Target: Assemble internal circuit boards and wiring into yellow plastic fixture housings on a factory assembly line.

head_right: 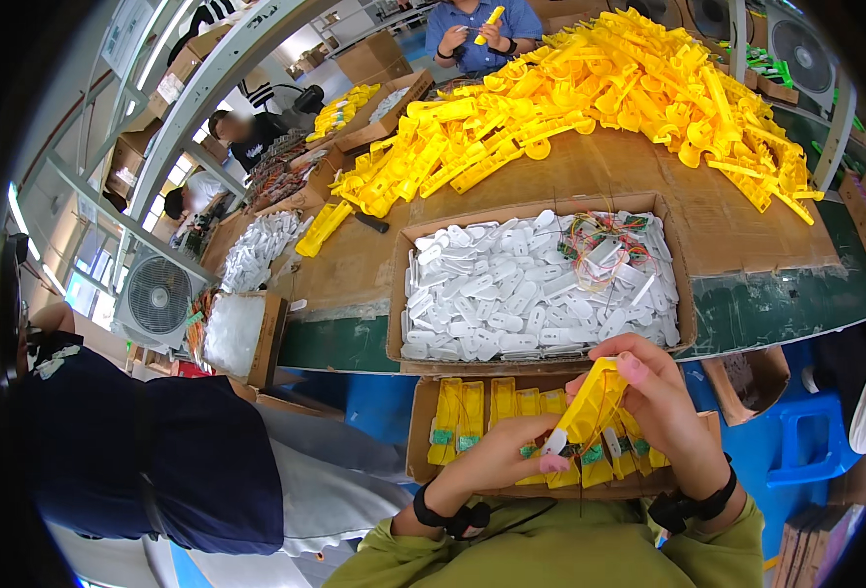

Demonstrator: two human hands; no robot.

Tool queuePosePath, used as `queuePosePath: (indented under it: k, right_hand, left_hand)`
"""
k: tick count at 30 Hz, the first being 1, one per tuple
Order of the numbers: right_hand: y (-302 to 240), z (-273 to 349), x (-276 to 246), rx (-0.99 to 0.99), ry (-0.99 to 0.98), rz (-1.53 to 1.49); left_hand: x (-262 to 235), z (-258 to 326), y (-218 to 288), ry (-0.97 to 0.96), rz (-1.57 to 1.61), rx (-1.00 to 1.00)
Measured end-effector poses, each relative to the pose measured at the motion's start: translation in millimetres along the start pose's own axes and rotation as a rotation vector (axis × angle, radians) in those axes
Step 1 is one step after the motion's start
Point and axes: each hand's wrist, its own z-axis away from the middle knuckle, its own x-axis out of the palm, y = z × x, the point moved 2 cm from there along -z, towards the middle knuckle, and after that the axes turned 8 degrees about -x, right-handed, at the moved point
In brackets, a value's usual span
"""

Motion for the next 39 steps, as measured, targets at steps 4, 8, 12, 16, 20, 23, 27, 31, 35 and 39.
queuePosePath:
  k: [4, 8, 12, 16, 20, 23, 27, 31, 35, 39]
  right_hand:
    - [9.9, -1.7, -8.7, 0.182, -0.083, 0.185]
    - [-4.4, 1.5, -30.6, 0.052, -0.094, 0.482]
    - [-25.3, 17.2, -66.0, 0.096, 0.012, 0.459]
    - [-37.1, 26.1, -85.9, 0.016, 0.120, 0.546]
    - [-67.1, 8.8, -97.3, -0.068, 0.121, 0.680]
    - [-80.4, -5.7, -113.5, -0.098, 0.172, 0.754]
    - [-85.0, -49.6, -127.8, -0.088, 0.158, 0.800]
    - [-83.2, -104.6, -135.5, -0.073, 0.029, 0.900]
    - [-94.7, -150.9, -167.0, -0.036, 0.039, 1.014]
    - [-90.0, -187.7, -220.4, -0.042, 0.309, 1.421]
  left_hand:
    - [8.0, 11.8, -18.1, -0.141, 0.075, -0.161]
    - [-12.8, 48.2, -51.9, -0.094, -0.073, -0.285]
    - [-20.0, 80.0, -83.7, 0.069, 0.089, -0.455]
    - [-16.6, 83.9, -94.4, 0.393, -0.194, -0.602]
    - [-30.7, 73.2, -87.5, 0.375, -0.426, -0.503]
    - [-38.4, 68.7, -84.2, 0.218, -0.436, -0.481]
    - [-47.2, 61.7, -86.1, 0.246, -0.413, -0.591]
    - [-41.6, 70.2, -90.4, 0.059, -0.594, -0.516]
    - [-90.1, 52.3, -41.5, 0.097, -0.600, -0.457]
    - [-129.0, 20.7, -10.2, 0.378, -0.497, -0.265]
